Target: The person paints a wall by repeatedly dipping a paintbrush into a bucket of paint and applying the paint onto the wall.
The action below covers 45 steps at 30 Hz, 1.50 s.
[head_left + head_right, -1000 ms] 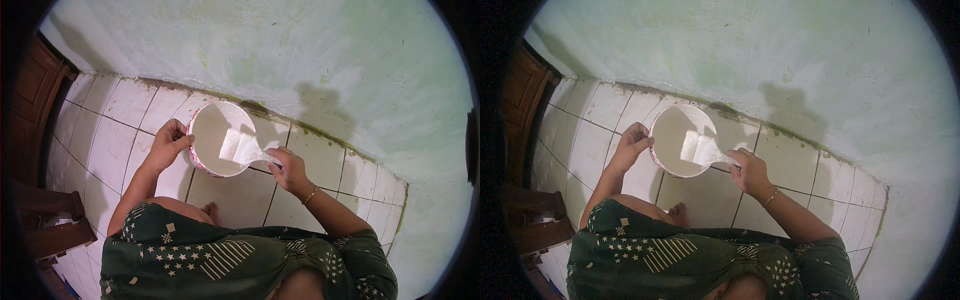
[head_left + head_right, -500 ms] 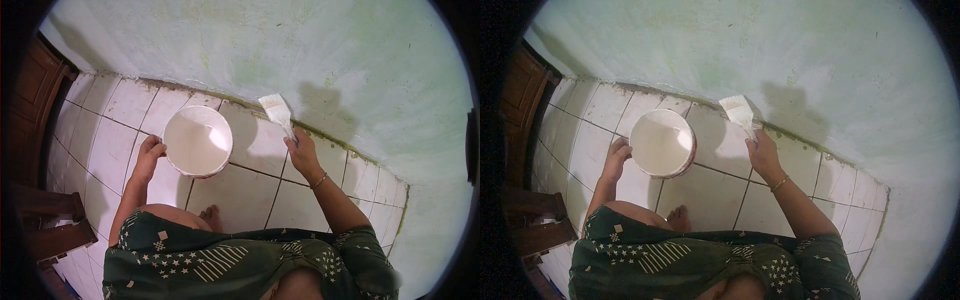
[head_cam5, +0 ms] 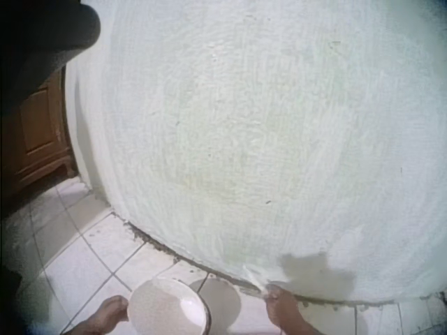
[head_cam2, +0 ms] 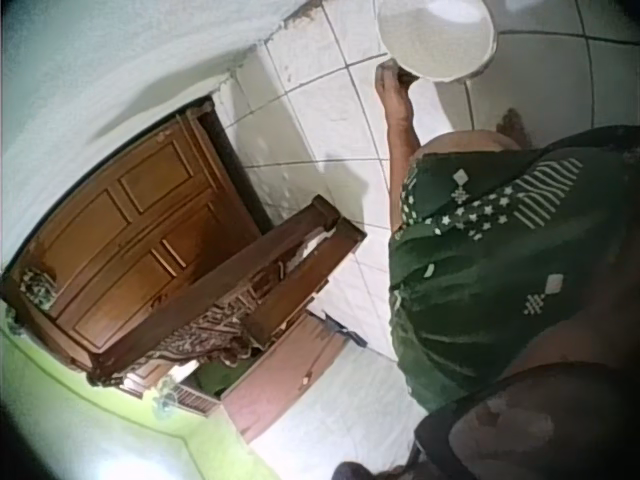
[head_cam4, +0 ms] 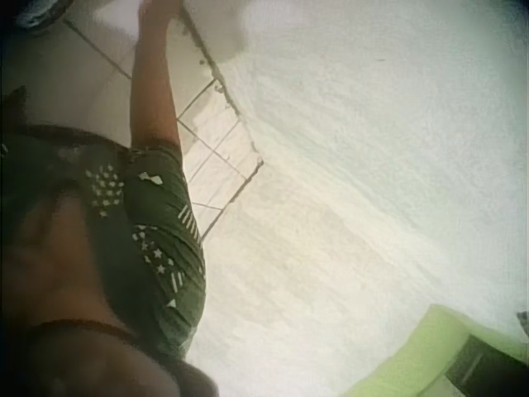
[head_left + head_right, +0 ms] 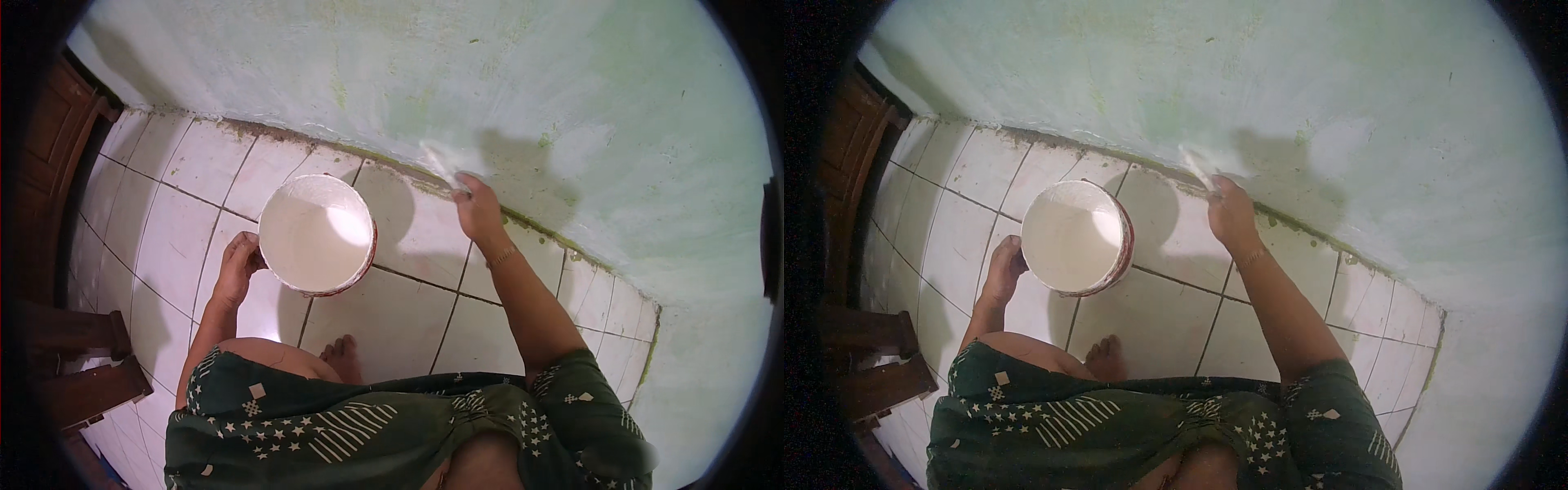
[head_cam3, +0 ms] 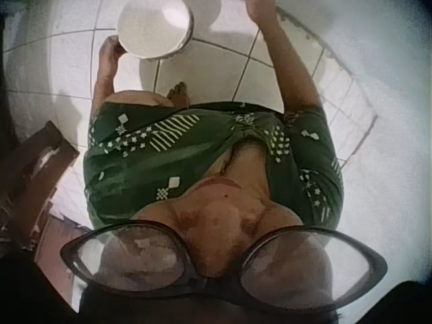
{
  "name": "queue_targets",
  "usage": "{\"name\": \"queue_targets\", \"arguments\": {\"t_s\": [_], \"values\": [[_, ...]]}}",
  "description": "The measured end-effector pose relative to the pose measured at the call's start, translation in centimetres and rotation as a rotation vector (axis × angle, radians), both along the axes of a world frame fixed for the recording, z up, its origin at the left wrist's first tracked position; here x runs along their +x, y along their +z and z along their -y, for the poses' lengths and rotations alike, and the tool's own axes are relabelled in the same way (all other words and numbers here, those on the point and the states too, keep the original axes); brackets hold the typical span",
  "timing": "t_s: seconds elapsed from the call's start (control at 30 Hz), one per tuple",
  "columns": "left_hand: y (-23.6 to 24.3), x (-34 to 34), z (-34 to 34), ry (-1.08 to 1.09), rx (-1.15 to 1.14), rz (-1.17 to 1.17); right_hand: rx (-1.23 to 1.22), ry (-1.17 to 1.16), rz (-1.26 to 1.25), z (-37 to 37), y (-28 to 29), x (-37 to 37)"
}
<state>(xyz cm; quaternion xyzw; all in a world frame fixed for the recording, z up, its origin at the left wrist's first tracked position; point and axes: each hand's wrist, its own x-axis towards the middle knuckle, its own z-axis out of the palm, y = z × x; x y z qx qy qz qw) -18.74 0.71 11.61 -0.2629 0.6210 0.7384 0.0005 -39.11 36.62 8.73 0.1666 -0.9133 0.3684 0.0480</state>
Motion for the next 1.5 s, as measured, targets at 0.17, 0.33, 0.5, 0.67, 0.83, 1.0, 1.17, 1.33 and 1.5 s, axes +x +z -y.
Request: {"name": "queue_targets", "arguments": {"t_s": [0.17, 0.33, 0.5, 0.67, 0.83, 1.0, 1.17, 1.33, 1.5], "values": [[-2.3, 1.4, 2.5, 0.070, 0.138, 0.001, -0.103, -0.157, 0.239, 0.1, 15.3, 6.4], [-5.9, 3.6, 5.0, 0.371, -0.127, 0.087, -0.113, 0.099, 0.249, -0.8, 12.7, 6.9], [-11.3, 10.7, 8.0, 0.497, -0.847, 0.161, -0.152, 0.017, 0.421, -1.5, 8.4, 6.1], [-15.1, 21.5, 8.5, 0.650, -1.502, 0.669, -0.411, 0.044, 0.633, -0.4, 14.1, 6.0], [-12.1, 20.6, 4.8, 0.317, -1.494, 1.110, -0.743, 0.191, 0.733, -0.7, 17.4, 5.9], [-9.2, 19.7, 3.3, 0.110, -1.530, 1.187, -0.685, 0.304, 0.529, 0.6, 20.1, 5.8], [-7.8, 18.5, 2.8, 0.042, -1.485, 1.238, -0.517, 0.341, 0.431, 0.6, 21.1, 5.7], [-7.6, 18.1, 3.2, 0.043, -1.326, 1.324, -0.580, 0.168, 0.408, 1.2, 20.9, 5.9], [-7.7, 18.2, 3.9, 0.029, -1.303, 1.325, -0.257, 0.154, 0.091, 1.3, 15.3, 4.8]]}}
